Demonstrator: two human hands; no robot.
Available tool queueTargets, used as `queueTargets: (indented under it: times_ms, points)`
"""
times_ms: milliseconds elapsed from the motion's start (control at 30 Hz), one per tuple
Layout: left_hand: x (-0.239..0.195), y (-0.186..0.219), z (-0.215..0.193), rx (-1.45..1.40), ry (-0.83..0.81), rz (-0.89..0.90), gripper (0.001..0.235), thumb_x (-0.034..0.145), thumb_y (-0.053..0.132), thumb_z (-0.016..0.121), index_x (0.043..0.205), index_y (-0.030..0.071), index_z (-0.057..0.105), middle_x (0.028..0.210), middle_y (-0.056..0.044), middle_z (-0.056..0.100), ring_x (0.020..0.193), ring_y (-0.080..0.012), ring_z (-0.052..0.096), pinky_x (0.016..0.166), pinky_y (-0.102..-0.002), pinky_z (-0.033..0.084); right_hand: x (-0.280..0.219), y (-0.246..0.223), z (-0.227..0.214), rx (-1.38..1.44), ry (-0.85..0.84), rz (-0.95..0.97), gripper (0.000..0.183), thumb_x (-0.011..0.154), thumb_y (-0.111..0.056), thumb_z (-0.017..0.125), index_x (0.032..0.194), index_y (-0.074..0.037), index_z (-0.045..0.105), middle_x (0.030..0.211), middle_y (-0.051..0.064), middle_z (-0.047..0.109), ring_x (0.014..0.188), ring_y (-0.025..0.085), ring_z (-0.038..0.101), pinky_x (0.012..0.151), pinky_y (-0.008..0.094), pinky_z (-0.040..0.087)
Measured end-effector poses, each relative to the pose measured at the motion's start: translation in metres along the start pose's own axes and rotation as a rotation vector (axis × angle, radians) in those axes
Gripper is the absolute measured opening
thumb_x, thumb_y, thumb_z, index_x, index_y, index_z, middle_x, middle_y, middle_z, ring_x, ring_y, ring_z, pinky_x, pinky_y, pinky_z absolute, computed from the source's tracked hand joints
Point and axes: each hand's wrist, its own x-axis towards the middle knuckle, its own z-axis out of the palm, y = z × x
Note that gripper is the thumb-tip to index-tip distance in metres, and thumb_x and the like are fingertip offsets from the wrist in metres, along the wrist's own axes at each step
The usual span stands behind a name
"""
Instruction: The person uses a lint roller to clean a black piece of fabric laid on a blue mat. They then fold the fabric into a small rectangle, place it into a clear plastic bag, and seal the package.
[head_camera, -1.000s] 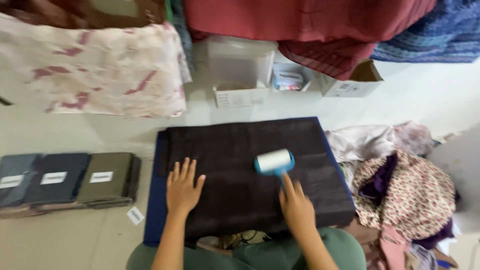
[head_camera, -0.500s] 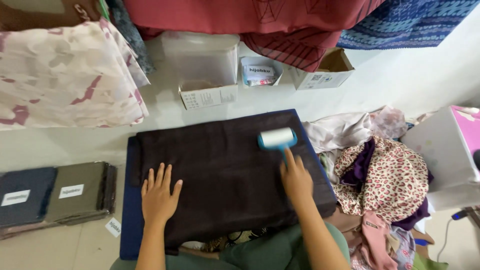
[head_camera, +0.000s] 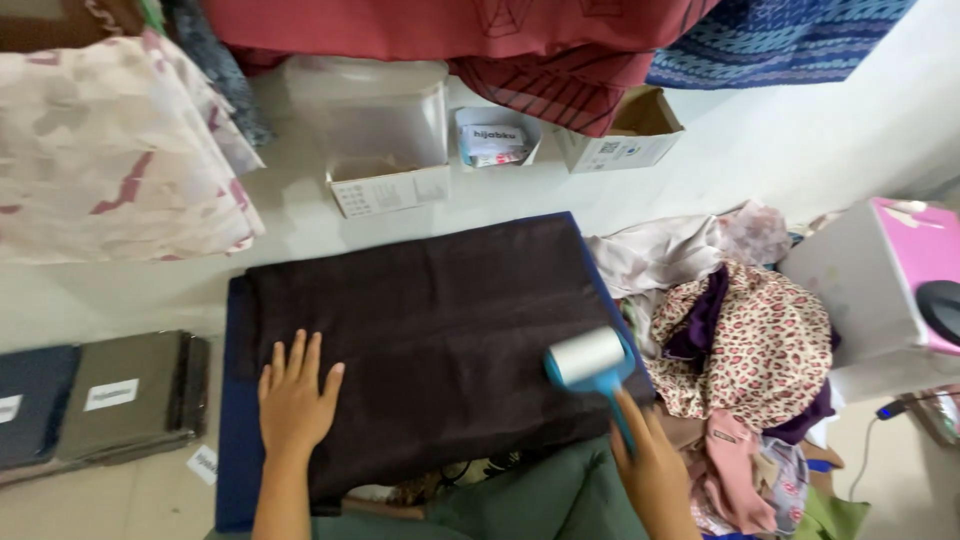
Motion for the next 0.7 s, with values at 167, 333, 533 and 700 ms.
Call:
queueTargets:
  times_ms: [167, 333, 533, 700]
  points:
    - [0.0, 0.009, -0.017, -0.043, -0.148, -0.07, 0.073, 0.099, 0.064, 0.026, 0.162, 0.026, 0.027, 0.172, 0.003, 0.02, 0.159, -0.0288, 0.014, 0.124, -0.047, 0.016, -0.061, 0.051, 0.001, -0.125, -0.065, 0.198, 0.072, 0.084, -0.033, 0.07, 0.15, -0.049, 0.046, 0.129, -0.005, 0.067, 0.117, 0.029, 0.065, 0.076, 0.048, 0.055]
    - [0.001, 0.007, -0.009, -0.042, -0.116, -0.063, 0.073, 0.099, 0.063, 0.028, 0.162, 0.026, 0.029, 0.171, 0.003, 0.022, 0.158, -0.0294, 0.016, 0.124, -0.048, 0.016, 0.064, 0.013, 0.02, 0.004, -0.017, 0.072, 0.06, 0.093, -0.028, 0.064, 0.15, -0.037, 0.047, 0.114, 0.01, 0.065, 0.086, 0.042, 0.069, 0.062, 0.056, 0.051]
    - [0.003, 0.004, -0.008, -0.022, -0.109, -0.057, 0.072, 0.099, 0.063, 0.03, 0.161, 0.027, 0.029, 0.171, 0.003, 0.023, 0.158, -0.028, 0.017, 0.123, -0.046, 0.017, 0.231, -0.012, 0.072, 0.19, -0.015, -0.023, 0.055, 0.092, -0.02, 0.058, 0.146, -0.024, 0.05, 0.116, 0.022, 0.069, 0.094, 0.049, 0.067, 0.076, 0.059, 0.048]
    - [0.001, 0.002, -0.007, -0.026, -0.055, -0.028, 0.072, 0.099, 0.062, 0.032, 0.161, 0.027, 0.03, 0.17, 0.003, 0.025, 0.158, -0.0274, 0.019, 0.123, -0.046, 0.019, 0.278, 0.004, 0.065, 0.209, -0.031, -0.138, 0.056, 0.091, -0.026, 0.061, 0.145, -0.018, 0.055, 0.112, 0.029, 0.071, 0.103, 0.051, 0.065, 0.09, 0.056, 0.048]
